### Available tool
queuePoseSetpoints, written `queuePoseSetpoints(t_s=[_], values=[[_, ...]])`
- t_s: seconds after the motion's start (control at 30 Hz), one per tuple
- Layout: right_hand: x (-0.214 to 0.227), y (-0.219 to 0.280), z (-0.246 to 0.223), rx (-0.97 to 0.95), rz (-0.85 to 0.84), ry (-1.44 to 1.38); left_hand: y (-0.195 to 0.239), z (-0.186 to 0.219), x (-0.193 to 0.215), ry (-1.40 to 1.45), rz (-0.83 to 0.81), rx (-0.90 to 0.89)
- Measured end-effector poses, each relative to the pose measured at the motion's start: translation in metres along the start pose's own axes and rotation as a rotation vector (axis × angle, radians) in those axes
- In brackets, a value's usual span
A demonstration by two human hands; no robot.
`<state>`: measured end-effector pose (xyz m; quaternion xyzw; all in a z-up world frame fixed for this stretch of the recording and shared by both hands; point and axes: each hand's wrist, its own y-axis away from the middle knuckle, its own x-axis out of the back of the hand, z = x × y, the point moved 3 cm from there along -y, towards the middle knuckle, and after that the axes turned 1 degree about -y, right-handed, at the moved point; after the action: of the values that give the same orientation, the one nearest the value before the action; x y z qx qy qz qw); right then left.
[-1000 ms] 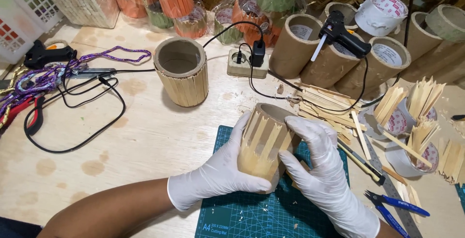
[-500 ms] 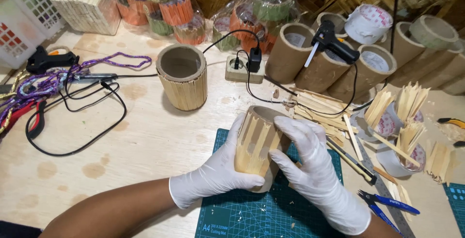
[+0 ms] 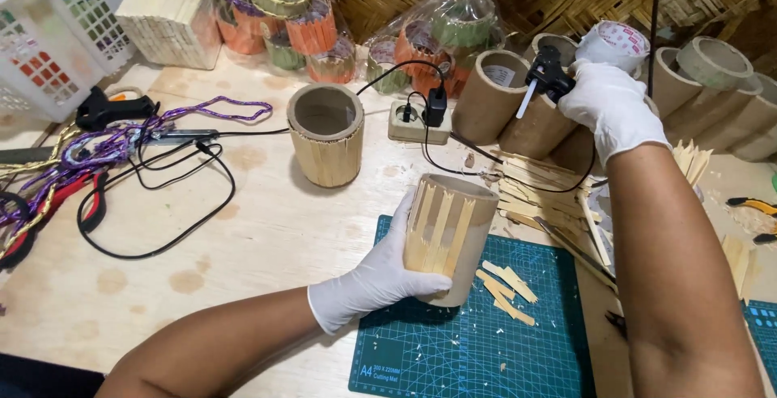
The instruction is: Gluing thin wooden sticks onto a cardboard tube using a hot glue gun to create a decorative element for a terrarium.
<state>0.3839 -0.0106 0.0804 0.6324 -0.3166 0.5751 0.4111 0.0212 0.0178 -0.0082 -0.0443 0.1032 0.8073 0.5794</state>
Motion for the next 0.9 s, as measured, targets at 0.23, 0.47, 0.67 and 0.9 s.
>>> queuePoseSetpoints(t_s=[0.23,0.47,0.67,0.9], values=[[0.005,0.009,0.004,0.13,0.148,-0.282,-0.005,-0.007,0.004,0.147,0.049,-0.112],[-0.019,0.18,0.028,0.093,-0.003,-1.201,-0.007,-0.008,0.006,0.139,0.064,-0.103],[-0.131,0.256,0.07,-0.128,-0.184,-1.191,-0.007,-0.01,0.006,0.093,0.107,-0.047],[-0.19,0.27,0.093,-0.033,-0.324,-1.164,-0.006,-0.01,-0.001,0.1,0.091,-0.1]])
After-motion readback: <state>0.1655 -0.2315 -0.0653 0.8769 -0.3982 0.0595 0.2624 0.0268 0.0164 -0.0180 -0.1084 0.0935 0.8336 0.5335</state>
